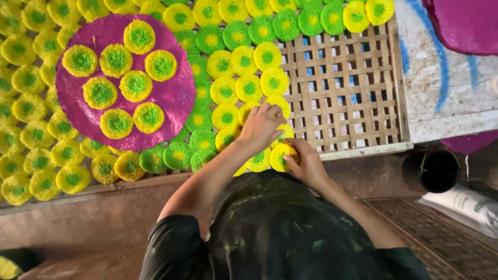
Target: The person arranges small, round, yellow and green flower-like decorations onto a pink circular base, then places them onto a wooden lattice tray. They repeat this process with white and green decorations, organizing them into neat rows on the tray.
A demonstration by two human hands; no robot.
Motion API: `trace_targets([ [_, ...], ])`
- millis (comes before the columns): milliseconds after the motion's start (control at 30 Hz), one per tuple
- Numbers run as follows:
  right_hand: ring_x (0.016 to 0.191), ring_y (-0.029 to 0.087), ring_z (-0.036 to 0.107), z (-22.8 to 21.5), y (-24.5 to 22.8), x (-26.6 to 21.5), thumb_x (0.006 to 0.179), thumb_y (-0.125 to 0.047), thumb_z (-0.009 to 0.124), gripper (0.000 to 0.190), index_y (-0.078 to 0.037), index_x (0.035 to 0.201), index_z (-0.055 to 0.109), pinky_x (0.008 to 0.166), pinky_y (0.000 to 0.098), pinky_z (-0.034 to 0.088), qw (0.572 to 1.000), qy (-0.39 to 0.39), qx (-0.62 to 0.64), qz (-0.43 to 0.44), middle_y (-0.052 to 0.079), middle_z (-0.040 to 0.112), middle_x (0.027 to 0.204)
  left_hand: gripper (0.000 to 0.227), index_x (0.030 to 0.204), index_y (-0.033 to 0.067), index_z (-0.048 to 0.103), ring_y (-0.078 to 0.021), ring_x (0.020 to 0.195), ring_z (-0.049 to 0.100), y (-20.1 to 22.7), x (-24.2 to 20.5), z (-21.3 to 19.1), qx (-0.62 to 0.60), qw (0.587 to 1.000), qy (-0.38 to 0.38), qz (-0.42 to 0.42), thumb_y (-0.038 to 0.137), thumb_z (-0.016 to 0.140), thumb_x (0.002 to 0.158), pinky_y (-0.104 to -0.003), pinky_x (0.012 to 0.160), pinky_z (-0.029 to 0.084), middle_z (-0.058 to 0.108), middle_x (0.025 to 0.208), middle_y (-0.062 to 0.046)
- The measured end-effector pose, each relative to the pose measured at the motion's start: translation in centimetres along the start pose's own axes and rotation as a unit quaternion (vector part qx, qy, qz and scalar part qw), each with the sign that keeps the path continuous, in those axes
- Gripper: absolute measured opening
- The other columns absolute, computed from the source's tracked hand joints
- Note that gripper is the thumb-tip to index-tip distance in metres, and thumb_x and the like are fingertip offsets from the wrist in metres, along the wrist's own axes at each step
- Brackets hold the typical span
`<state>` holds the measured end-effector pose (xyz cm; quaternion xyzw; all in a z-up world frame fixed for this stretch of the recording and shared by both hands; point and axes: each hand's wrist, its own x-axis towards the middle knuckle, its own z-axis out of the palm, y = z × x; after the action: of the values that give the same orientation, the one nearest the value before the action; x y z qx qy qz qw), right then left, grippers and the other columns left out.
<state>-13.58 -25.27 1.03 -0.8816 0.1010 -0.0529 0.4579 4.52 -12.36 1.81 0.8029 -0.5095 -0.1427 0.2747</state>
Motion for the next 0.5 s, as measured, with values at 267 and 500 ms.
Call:
trace_targets([
  [267, 0.099, 0.035, 0.069, 0.2, 0.2, -0.8, 0.086, -0.006, 0.074, 0.038, 0.000, 0.122, 0.062, 0.084, 0.0385, 0.056, 0.999, 0.036, 0.034, -0.003, 0.018, 0.064, 0.108, 0.027, 0.103, 0.0125, 0.062, -0.0272, 0.102, 0.064, -0.8, 1.4, 2.3, 0.042, 0.999, -0.002, 0.031, 0.015, 0.073, 0.079, -0.047, 0.093, 0.044, 0.065, 0.097, -0.006],
  [500, 0.107, 0.041, 0.060, 0.3, -0.3, 0.4, 0.083, -0.009, 0.076, 0.041, -0.002, 0.121, 0.065, 0.089, 0.0455, 0.052, 0.991, 0.058, -0.104, -0.062, 0.020, 0.061, 0.115, 0.036, 0.112, 0.0125, 0.066, -0.0274, 0.094, 0.069, -2.6, 1.5, -0.3, -0.111, 0.993, -0.019, -0.032, 0.024, 0.077, 0.079, -0.047, 0.083, 0.049, 0.075, 0.095, -0.005],
])
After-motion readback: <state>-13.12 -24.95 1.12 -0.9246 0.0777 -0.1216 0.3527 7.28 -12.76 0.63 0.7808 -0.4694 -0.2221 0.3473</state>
